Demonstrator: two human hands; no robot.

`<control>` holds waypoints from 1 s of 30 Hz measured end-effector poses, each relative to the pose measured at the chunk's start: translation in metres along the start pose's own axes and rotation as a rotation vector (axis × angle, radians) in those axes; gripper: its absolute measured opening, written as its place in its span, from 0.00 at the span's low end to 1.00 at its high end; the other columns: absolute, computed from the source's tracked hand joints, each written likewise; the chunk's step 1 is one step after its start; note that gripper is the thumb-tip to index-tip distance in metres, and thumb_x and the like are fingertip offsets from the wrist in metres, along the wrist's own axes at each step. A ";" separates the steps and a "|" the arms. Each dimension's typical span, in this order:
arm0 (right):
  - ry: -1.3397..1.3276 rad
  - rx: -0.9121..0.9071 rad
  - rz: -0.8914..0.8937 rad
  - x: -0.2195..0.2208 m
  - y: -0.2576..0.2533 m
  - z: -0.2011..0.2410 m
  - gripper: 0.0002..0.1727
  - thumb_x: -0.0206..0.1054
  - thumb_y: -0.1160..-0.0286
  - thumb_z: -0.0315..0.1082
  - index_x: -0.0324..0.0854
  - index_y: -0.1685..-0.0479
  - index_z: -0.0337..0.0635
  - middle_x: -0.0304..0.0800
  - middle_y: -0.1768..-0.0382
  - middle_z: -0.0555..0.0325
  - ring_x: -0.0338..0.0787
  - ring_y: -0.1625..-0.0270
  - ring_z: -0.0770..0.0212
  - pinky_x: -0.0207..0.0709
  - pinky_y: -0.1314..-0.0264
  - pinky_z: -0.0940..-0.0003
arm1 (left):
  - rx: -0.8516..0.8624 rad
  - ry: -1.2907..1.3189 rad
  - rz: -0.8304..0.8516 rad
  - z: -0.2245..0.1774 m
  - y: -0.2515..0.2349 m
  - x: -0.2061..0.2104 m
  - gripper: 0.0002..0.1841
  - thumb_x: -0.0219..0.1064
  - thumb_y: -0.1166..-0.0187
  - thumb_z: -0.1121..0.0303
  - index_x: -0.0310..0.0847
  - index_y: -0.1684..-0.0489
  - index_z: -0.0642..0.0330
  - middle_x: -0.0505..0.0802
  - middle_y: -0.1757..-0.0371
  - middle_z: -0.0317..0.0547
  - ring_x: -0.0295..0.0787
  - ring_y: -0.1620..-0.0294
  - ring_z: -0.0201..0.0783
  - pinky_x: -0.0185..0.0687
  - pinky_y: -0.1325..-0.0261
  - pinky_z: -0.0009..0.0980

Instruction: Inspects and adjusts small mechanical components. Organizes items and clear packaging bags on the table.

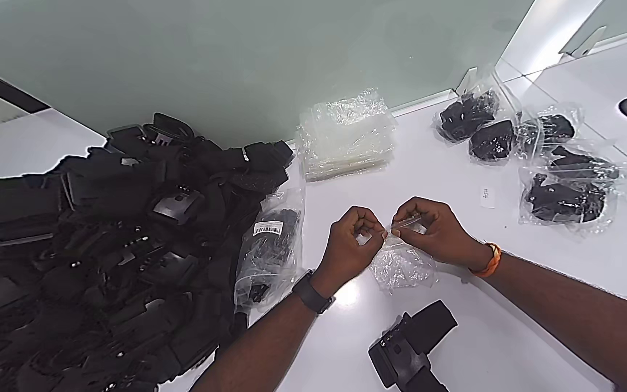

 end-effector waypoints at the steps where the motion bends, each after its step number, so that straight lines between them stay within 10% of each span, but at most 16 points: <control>1: 0.003 -0.002 -0.002 0.000 0.000 0.000 0.08 0.75 0.31 0.26 0.84 0.57 0.43 0.93 0.61 0.60 0.92 0.57 0.65 0.89 0.51 0.69 | 0.003 -0.001 0.002 0.000 0.000 0.000 0.10 0.75 0.30 0.76 0.80 0.56 0.62 0.94 0.64 0.42 0.93 0.61 0.34 0.90 0.52 0.31; 30: 0.047 -0.015 0.019 0.002 0.001 0.002 0.06 0.76 0.32 0.27 0.86 0.60 0.43 0.94 0.62 0.62 0.93 0.57 0.69 0.89 0.51 0.72 | 0.023 0.004 0.019 -0.002 0.002 0.002 0.11 0.76 0.30 0.77 0.80 0.55 0.62 0.95 0.65 0.42 0.94 0.63 0.34 0.91 0.53 0.31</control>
Point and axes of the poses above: each hand's wrist, its own y-axis away from the middle knuckle, its own x-axis out of the palm, z = x × y, the point moved 7 cm from there along -y, towards the middle knuckle
